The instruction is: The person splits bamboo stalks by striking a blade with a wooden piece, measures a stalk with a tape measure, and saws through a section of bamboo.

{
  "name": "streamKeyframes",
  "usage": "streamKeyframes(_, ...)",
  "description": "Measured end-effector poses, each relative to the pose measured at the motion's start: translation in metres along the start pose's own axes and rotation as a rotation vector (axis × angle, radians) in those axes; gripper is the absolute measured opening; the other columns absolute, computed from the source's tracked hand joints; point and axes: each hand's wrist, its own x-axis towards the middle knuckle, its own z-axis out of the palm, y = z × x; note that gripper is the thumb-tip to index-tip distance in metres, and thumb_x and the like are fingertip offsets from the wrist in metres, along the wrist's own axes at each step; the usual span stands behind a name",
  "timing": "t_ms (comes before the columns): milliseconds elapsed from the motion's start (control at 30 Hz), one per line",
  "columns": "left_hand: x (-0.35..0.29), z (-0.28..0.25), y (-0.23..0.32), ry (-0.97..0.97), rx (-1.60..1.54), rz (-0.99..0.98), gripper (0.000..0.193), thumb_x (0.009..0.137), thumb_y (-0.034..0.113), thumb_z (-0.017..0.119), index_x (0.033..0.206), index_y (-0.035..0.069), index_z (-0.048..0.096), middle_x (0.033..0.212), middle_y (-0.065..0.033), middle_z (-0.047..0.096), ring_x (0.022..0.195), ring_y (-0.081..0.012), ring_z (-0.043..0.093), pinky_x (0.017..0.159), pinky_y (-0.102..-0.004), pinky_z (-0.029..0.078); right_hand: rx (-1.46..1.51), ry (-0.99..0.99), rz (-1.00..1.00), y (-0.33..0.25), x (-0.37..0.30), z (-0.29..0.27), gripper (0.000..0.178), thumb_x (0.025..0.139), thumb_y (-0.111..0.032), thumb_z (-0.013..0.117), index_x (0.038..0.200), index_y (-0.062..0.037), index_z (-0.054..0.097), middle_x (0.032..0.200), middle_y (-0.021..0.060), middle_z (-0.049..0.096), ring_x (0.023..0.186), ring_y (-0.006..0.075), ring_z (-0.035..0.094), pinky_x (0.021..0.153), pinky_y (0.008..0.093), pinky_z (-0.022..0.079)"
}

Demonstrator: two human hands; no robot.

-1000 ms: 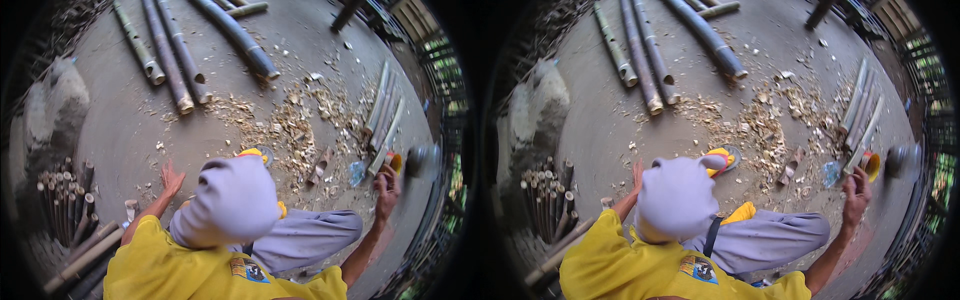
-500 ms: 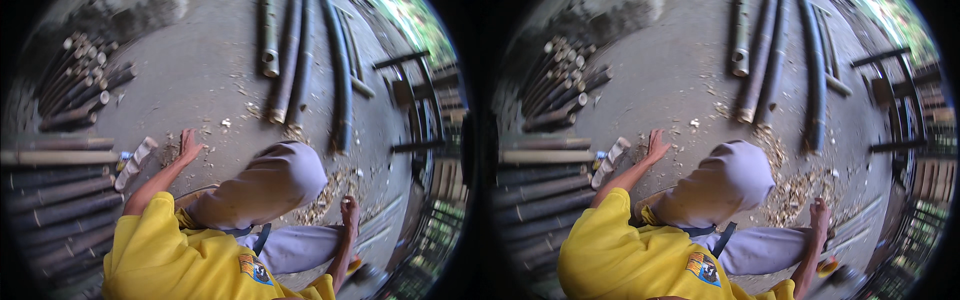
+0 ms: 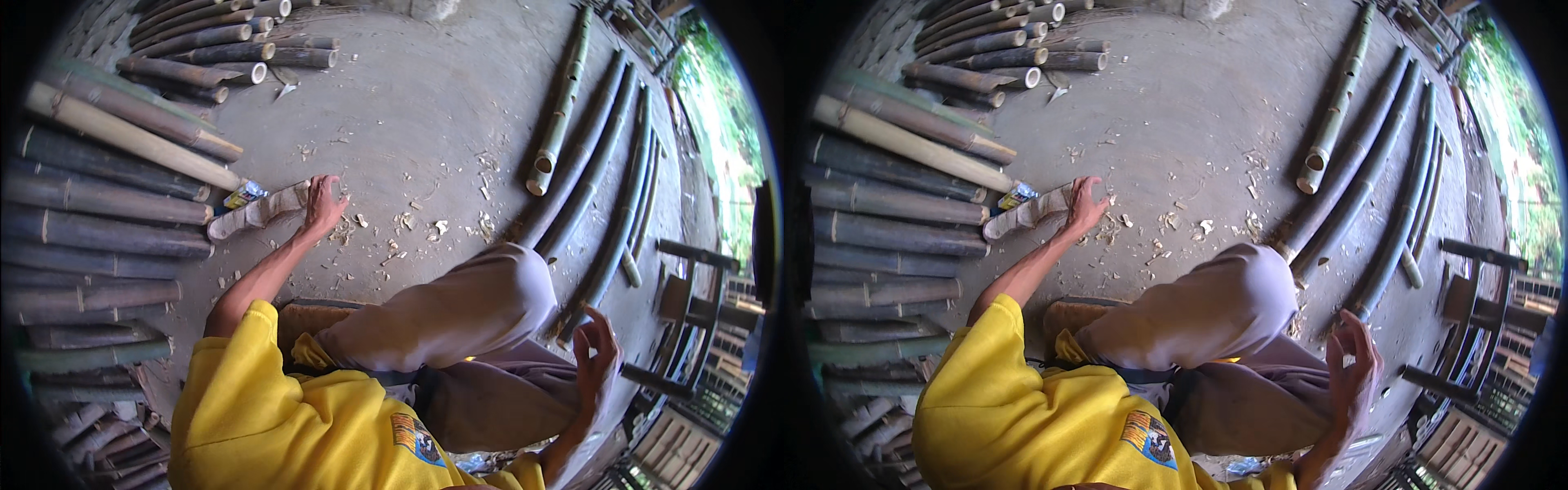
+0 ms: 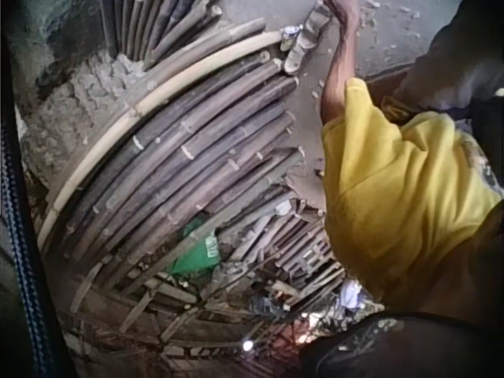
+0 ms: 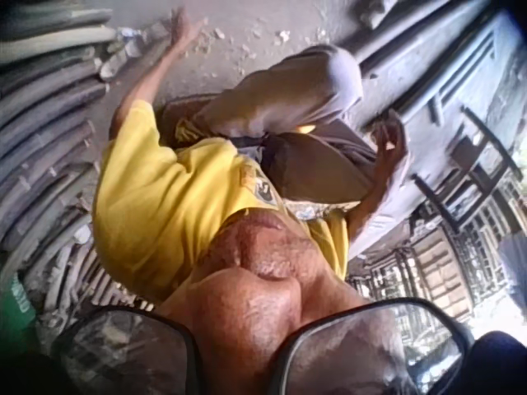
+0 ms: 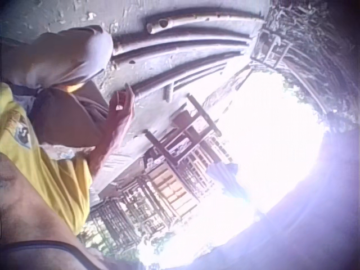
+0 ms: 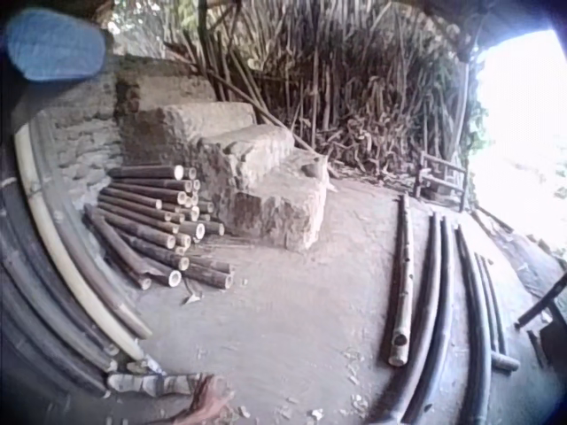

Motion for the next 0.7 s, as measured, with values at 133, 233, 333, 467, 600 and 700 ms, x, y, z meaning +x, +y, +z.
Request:
streamKeyframes(133, -0.015, -0.009, -0.017, 0.027, 0.018, -0.044, 0.050, 0.067, 0.010, 0.072, 0.111, 0.003, 0.048, 0.110, -0.0166, 0.048, 0.109, -0.0319, 0.044, 0.096, -0.0406, 0.036, -0.101, -0.128, -0.059, 0.005, 0.036, 0.017, 0.034, 0.079, -0.004, 0.062, 0.114, -0.0060, 0.058, 0.073, 0.0076, 0.061, 0.063, 0.0151, 0.056, 0.062, 0.0306, 0.046)
streamKeyframes(233, -0.001, -0.015, -0.026, 0.061, 0.022, -0.030, 0.050, 0.068, 0.010, 0.073, 0.111, 0.003, 0.049, 0.110, -0.0172, 0.048, 0.108, -0.0332, 0.045, 0.096, -0.0410, 0.037, -0.107, -0.169, -0.074, 0.014, 0.053, 0.026, 0.035, 0.077, -0.002, 0.063, 0.112, -0.0054, 0.059, 0.070, 0.0065, 0.059, 0.062, 0.0150, 0.054, 0.060, 0.0300, 0.045)
streamKeyframes(333, 0.031, -0.017, -0.018, 0.107, 0.022, -0.056, 0.048, 0.068, 0.012, 0.072, 0.109, 0.001, 0.050, 0.115, -0.0178, 0.045, 0.109, -0.0336, 0.045, 0.093, -0.0407, 0.039, -0.105, -0.131, -0.059, 0.019, 0.071, 0.027, 0.031, 0.080, -0.004, 0.062, 0.111, -0.0052, 0.060, 0.070, 0.0049, 0.058, 0.064, 0.0136, 0.055, 0.059, 0.0292, 0.045)
streamKeyframes(467, 0.073, -0.017, -0.009, -0.086, 0.232, 0.019, 0.041, 0.075, 0.012, 0.064, 0.111, 0.000, 0.051, 0.120, -0.0193, 0.042, 0.112, -0.0353, 0.044, 0.092, -0.0439, 0.042, 0.054, -0.068, -0.069, 0.004, 0.111, 0.046, 0.025, 0.082, -0.009, 0.062, 0.106, -0.0031, 0.064, 0.081, 0.0085, 0.064, 0.072, 0.0157, 0.059, 0.070, 0.0313, 0.048)
streamKeyframes(600, 0.117, 0.005, 0.005, -0.286, 0.683, 0.284, 0.035, 0.080, 0.011, 0.055, 0.114, 0.004, 0.053, 0.127, -0.0182, 0.040, 0.116, -0.0356, 0.044, 0.093, -0.0522, 0.040, 0.083, -0.318, -0.701, -0.091, 0.188, 0.081, 0.035, 0.088, -0.018, 0.054, 0.119, -0.0022, 0.055, 0.117, 0.0194, 0.058, 0.111, 0.0361, 0.054, 0.093, 0.0413, 0.043)
streamKeyframes(700, 0.145, 0.033, 0.079, -0.415, 0.706, 0.505, 0.033, 0.083, 0.009, 0.051, 0.115, 0.003, 0.052, 0.129, -0.0182, 0.041, 0.123, -0.0341, 0.039, 0.098, -0.0553, 0.037, 0.294, -0.495, -0.977, -0.186, 0.228, 0.130, 0.042, 0.092, -0.031, 0.049, 0.122, -0.0012, 0.053, 0.122, 0.0192, 0.055, 0.109, 0.0351, 0.056, 0.092, 0.0426, 0.045)
